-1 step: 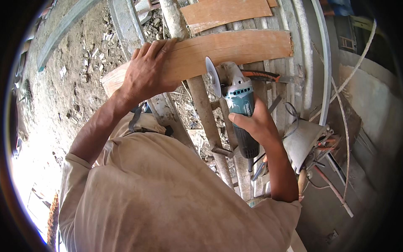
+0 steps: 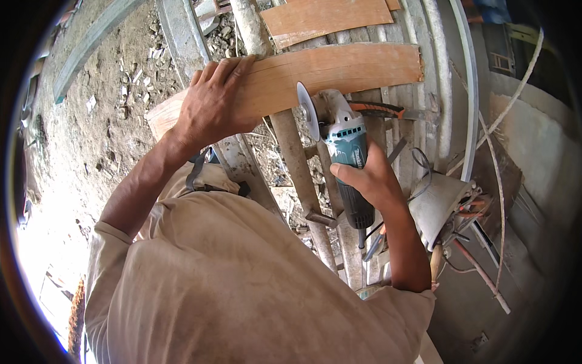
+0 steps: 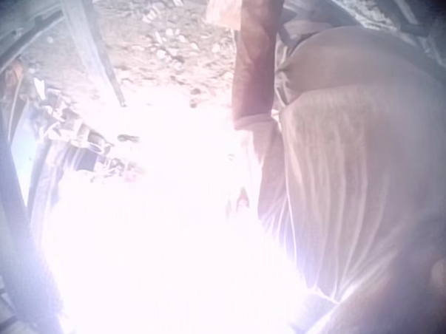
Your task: The person measures and marks a wooden plank with a ruler and pencil, then uses an angle grinder to cut the plank into smaller pieces. The person repeats the measuring, marking, and cutting process on the same plank multiple times.
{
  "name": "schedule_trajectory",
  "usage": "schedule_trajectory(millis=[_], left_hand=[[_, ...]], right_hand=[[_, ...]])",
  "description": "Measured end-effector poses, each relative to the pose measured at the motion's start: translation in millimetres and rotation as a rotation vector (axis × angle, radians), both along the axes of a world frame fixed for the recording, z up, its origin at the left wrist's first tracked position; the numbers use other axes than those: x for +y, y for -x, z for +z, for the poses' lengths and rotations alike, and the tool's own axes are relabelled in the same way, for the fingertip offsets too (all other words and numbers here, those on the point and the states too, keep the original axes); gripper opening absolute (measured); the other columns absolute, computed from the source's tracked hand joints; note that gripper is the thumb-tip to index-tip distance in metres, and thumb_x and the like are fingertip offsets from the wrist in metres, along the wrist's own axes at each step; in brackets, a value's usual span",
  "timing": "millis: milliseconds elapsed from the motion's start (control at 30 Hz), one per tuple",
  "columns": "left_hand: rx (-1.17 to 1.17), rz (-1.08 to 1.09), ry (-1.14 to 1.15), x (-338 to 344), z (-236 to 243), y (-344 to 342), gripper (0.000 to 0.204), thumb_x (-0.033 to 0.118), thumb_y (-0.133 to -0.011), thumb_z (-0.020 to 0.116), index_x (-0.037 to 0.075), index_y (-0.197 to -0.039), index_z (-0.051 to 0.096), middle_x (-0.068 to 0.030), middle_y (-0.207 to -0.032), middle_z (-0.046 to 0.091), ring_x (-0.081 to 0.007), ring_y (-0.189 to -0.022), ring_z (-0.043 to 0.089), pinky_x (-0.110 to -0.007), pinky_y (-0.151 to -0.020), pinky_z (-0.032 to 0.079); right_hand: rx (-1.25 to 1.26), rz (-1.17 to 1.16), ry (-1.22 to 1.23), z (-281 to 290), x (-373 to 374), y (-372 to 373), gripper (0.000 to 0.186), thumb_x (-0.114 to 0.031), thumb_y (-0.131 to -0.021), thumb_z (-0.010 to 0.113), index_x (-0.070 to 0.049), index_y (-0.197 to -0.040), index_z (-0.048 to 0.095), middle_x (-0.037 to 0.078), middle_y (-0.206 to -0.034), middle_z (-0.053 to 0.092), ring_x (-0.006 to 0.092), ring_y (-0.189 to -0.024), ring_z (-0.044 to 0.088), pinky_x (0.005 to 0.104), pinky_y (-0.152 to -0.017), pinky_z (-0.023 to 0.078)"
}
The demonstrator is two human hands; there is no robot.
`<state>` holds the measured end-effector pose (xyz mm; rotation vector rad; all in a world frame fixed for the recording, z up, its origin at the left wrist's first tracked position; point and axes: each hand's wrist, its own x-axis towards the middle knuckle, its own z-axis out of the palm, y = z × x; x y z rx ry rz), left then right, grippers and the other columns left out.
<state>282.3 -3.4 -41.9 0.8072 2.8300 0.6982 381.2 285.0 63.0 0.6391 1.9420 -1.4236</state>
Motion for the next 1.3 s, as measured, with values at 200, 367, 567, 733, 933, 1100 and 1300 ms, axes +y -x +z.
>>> schedule_trajectory(millis=[200,367,567,733,933,1100,1300], left_hand=[[0.019,-0.006,0.014,0.0,0.3,0.2,0.104,0.038,-0.065,0.087,0.011,-0.153,0.040,-0.0126,-0.130,0.055,-0.0330,-0.117,0.054,-0.048,-0.104,0.045],[0.007,-0.010,0.021,0.0,0.7,0.9,0.105,0.039,-0.065,0.088,0.011,-0.154,0.039,-0.0126,-0.130,0.054,-0.0328,-0.118,0.054,-0.048,-0.104,0.045],[-0.006,-0.013,0.038,0.4,0.9,1.0,0.105,0.039,-0.065,0.088,0.012,-0.154,0.039,-0.0120,-0.130,0.054,-0.0323,-0.117,0.054,-0.048,-0.103,0.045],[0.006,-0.018,0.027,0.2,0.9,1.3,0.105,0.039,-0.065,0.089,0.012,-0.154,0.039,-0.0116,-0.130,0.054,-0.0318,-0.117,0.054,-0.048,-0.103,0.045],[-0.005,-0.015,0.013,-1.1,0.9,1.0,0.106,0.039,-0.064,0.089,0.011,-0.154,0.039,-0.0115,-0.131,0.053,-0.0316,-0.117,0.054,-0.048,-0.104,0.044],[-0.015,-0.019,0.026,-1.0,0.2,0.7,0.108,0.038,-0.063,0.089,0.011,-0.155,0.038,-0.0121,-0.132,0.053,-0.0316,-0.116,0.054,-0.048,-0.105,0.044],[-0.028,-0.014,0.020,-1.1,-1.4,0.5,0.108,0.037,-0.063,0.089,0.010,-0.155,0.038,-0.0130,-0.133,0.053,-0.0315,-0.116,0.054,-0.047,-0.105,0.044]], right_hand=[[0.004,0.015,0.012,-1.7,2.6,-2.0,0.065,-0.027,-0.076,0.075,-0.002,-0.132,0.055,0.004,-0.108,0.061,0.0132,-0.097,0.058,0.0304,-0.089,0.049],[0.000,0.009,-0.006,-0.5,-0.8,-2.6,0.068,-0.028,-0.076,0.075,-0.001,-0.135,0.054,0.004,-0.111,0.061,0.0144,-0.100,0.058,0.0308,-0.092,0.047],[0.005,-0.002,-0.002,2.1,-3.9,-1.9,0.067,-0.027,-0.076,0.074,-0.001,-0.135,0.055,0.004,-0.112,0.062,0.0140,-0.101,0.058,0.0309,-0.092,0.047],[-0.032,-0.003,-0.005,3.0,-4.3,0.9,0.065,-0.026,-0.078,0.074,-0.002,-0.134,0.055,0.003,-0.111,0.061,0.0138,-0.100,0.058,0.0311,-0.091,0.047],[0.001,0.008,-0.002,0.2,-5.8,5.4,0.062,-0.026,-0.079,0.074,-0.002,-0.133,0.055,0.003,-0.110,0.062,0.0135,-0.099,0.058,0.0315,-0.090,0.048],[0.012,-0.002,-0.015,0.1,-9.3,9.1,0.061,-0.026,-0.079,0.074,-0.002,-0.133,0.056,0.003,-0.109,0.062,0.0134,-0.099,0.059,0.0312,-0.090,0.048],[0.002,0.006,-0.015,-1.6,-8.5,12.6,0.060,-0.026,-0.080,0.074,-0.002,-0.132,0.056,0.003,-0.108,0.062,0.0132,-0.098,0.059,0.0311,-0.089,0.049]])
